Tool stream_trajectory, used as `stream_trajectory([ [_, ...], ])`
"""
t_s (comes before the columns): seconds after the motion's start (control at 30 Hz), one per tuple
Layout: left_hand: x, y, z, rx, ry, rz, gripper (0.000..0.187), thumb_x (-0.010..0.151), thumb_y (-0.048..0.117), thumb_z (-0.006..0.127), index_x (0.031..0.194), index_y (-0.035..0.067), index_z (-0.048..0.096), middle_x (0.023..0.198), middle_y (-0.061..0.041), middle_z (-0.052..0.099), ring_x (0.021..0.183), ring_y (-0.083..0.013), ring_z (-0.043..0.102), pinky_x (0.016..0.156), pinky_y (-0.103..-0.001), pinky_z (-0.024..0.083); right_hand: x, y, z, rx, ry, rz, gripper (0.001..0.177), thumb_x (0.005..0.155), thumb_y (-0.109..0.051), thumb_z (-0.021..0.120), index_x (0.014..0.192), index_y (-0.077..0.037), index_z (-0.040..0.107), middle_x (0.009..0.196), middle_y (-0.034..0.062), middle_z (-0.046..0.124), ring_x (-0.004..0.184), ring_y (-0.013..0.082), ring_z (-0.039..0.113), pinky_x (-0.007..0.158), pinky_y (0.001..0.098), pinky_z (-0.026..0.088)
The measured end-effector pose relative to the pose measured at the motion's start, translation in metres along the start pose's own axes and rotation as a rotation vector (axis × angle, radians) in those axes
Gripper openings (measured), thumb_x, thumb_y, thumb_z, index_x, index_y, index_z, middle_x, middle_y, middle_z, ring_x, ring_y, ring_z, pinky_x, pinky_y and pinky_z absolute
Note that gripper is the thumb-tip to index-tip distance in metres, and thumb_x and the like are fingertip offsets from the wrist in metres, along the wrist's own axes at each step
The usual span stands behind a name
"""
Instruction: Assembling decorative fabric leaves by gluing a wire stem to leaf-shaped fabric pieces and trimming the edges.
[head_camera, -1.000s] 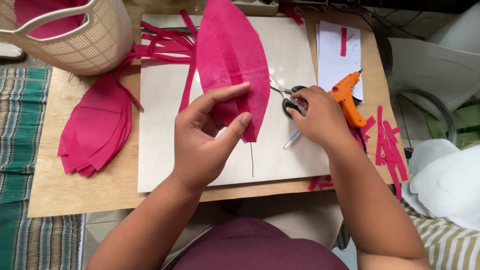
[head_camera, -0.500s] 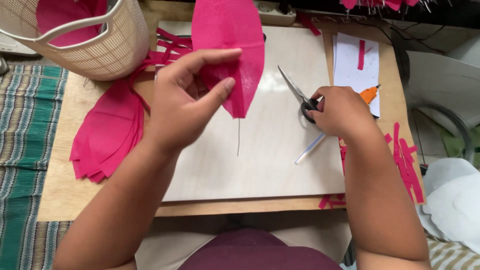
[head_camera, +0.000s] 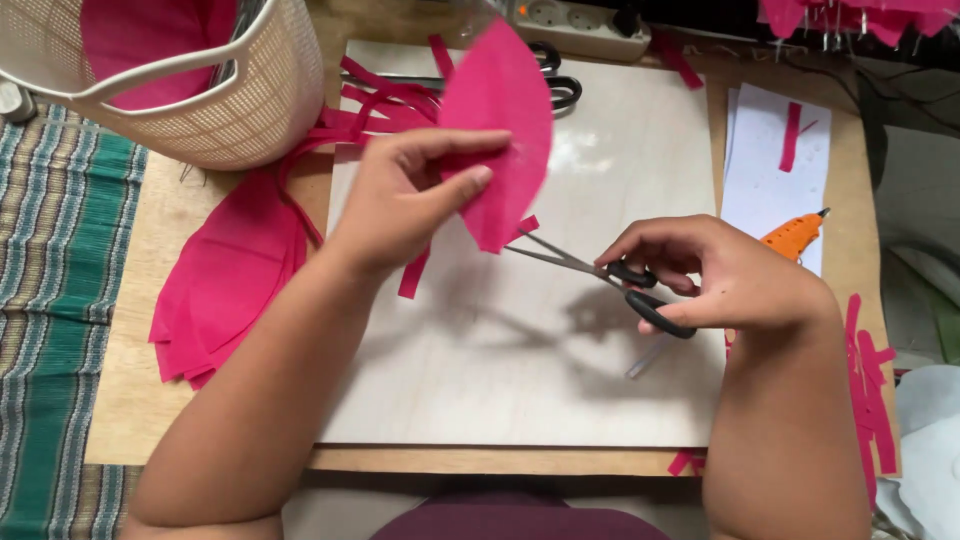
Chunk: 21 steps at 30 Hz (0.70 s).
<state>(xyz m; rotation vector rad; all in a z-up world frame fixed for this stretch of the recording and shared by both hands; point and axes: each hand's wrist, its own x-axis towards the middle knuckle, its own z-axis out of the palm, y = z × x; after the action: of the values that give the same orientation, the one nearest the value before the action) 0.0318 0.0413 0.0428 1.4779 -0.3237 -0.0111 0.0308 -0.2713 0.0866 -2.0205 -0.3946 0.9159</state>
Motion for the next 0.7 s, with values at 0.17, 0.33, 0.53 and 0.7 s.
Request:
stream_trajectory([
  [0.17, 0.004, -0.009, 0.022, -0.066, -0.064, -0.132, 0.032, 0.093, 0.006, 0.069, 0.125, 0.005, 0.071, 0.124, -0.011, 0.075, 0.11, -0.0112, 0.069, 0.093, -0.022, 0.06, 0.013, 0.02, -0.002, 0.112, -0.092, -0.065, 0.046, 0.066, 0.009, 0.074, 0.11, -0.002, 0.08, 0.075, 0.003, 0.058, 0.054, 0.0079, 0.033, 0.063, 0.0308, 0.061],
  [0.33, 0.005, -0.01, 0.027, -0.077, -0.065, -0.215, 0.033, 0.091, 0.006, 0.071, 0.125, 0.005, 0.071, 0.122, -0.01, 0.076, 0.107, -0.0089, 0.07, 0.089, -0.018, 0.06, 0.024, 0.041, -0.009, 0.134, -0.186, -0.159, 0.041, 0.068, 0.007, 0.078, 0.108, -0.001, 0.079, 0.075, 0.0022, 0.059, 0.053, 0.0063, 0.03, 0.055, 0.0219, 0.052],
  [0.53, 0.007, -0.016, 0.03, -0.083, -0.056, -0.237, 0.034, 0.088, 0.007, 0.075, 0.122, 0.005, 0.072, 0.122, -0.011, 0.076, 0.107, -0.0102, 0.071, 0.087, -0.019, 0.063, 0.031, 0.043, -0.008, 0.144, -0.24, -0.164, 0.035, 0.075, -0.016, 0.077, 0.107, -0.002, 0.079, 0.069, 0.0037, 0.065, 0.05, 0.0048, 0.032, 0.048, 0.0205, 0.033],
  [0.7, 0.008, -0.021, 0.032, -0.07, -0.066, -0.26, 0.036, 0.087, 0.007, 0.077, 0.122, 0.006, 0.073, 0.121, -0.01, 0.077, 0.107, -0.0087, 0.07, 0.086, -0.018, 0.062, 0.032, 0.041, -0.007, 0.209, -0.267, -0.163, 0.037, 0.073, -0.01, 0.07, 0.109, -0.003, 0.077, 0.069, 0.0017, 0.055, 0.051, 0.0047, 0.03, 0.071, 0.0354, 0.075],
])
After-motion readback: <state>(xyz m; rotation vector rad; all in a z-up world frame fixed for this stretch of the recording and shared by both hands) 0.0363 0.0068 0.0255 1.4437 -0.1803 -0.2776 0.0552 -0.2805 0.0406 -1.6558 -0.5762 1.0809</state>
